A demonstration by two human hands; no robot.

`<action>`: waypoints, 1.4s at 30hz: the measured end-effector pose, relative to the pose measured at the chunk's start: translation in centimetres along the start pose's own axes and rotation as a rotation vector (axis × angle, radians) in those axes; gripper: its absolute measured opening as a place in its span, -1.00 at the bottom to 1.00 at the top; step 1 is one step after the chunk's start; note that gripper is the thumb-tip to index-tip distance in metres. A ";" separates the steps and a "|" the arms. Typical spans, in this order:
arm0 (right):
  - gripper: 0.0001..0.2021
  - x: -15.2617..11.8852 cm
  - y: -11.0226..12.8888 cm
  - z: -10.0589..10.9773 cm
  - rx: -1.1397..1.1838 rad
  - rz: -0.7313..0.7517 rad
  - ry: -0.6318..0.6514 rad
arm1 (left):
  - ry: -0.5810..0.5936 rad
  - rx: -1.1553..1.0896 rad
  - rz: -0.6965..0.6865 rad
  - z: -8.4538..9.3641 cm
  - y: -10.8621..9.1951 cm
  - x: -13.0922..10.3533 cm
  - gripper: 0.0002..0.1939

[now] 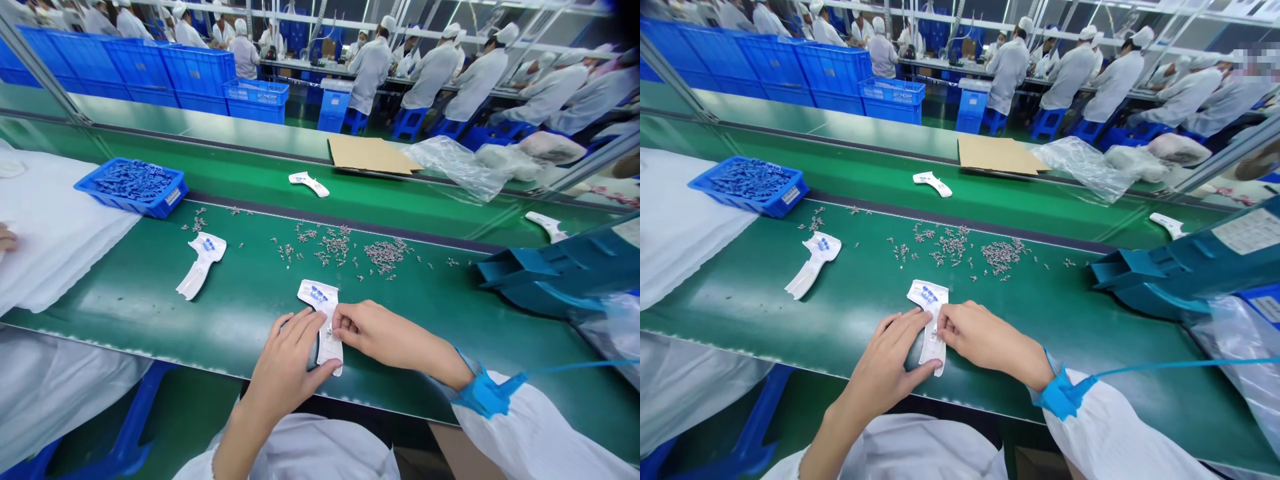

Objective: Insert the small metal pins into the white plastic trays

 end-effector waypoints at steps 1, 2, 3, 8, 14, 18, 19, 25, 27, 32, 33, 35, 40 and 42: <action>-0.94 0.0 -0.1 -0.1 0.007 -0.013 -0.005 | 0.000 -0.012 0.007 0.0 0.0 0.0 -0.35; -0.97 0.1 -0.2 -0.1 0.018 -0.024 -0.010 | -0.004 -0.023 0.014 0.1 0.0 0.1 -0.36; -0.99 0.1 -0.3 -0.2 0.034 -0.030 -0.012 | -0.008 -0.031 0.019 0.1 0.0 0.1 -0.36; -0.94 0.3 -0.8 -0.6 0.167 -0.015 -0.010 | -0.034 -0.031 0.013 0.2 -0.2 0.1 -0.36; -0.74 -0.5 -2.2 -2.5 0.769 -0.171 0.029 | -0.045 0.005 0.005 0.0 0.0 -0.3 -0.36; -0.52 -0.7 -2.5 -4.1 1.065 -0.270 -0.015 | -0.039 0.010 0.004 0.0 0.1 -0.3 -0.38; -0.52 -0.6 -2.3 -4.4 1.076 -0.267 -0.017 | -0.041 0.014 0.000 0.0 0.1 -0.3 -0.38; -0.61 0.5 -2.1 -4.8 0.938 -0.208 -0.091 | -0.063 0.034 -0.026 0.0 0.1 -0.3 -0.37; -0.60 0.6 -2.2 -4.7 0.925 -0.185 -0.102 | -0.064 0.030 -0.022 -0.1 0.1 -0.3 -0.37; -0.56 0.3 -1.7 -4.4 1.029 -0.134 -0.058 | -0.074 0.030 -0.006 -0.2 0.3 -0.3 -0.37; -0.56 0.3 -1.6 -4.4 1.052 -0.132 -0.049 | -0.084 0.028 -0.002 -0.2 0.3 -0.3 -0.37; -0.56 0.1 -1.4 -4.4 1.092 -0.136 -0.024 | -0.101 0.021 0.002 -0.2 0.2 -0.3 -0.37; -0.57 0.7 -1.2 -3.3 1.176 -0.159 0.012 | -0.131 0.021 0.010 1.7 0.8 -0.3 -0.37; -0.60 1.9 -1.4 -1.6 1.199 -0.176 -0.023 | -0.209 0.118 0.080 3.7 2.6 -0.9 -0.44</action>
Point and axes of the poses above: each hand's wrist, its own x-axis towards the middle knuckle, its own z-axis out of the back of the hand, y = z × x, the point moved 5 cm from there along x, towards the middle knuckle, and after that the axes turned 10 degrees about -z, right-handed, at the moved point
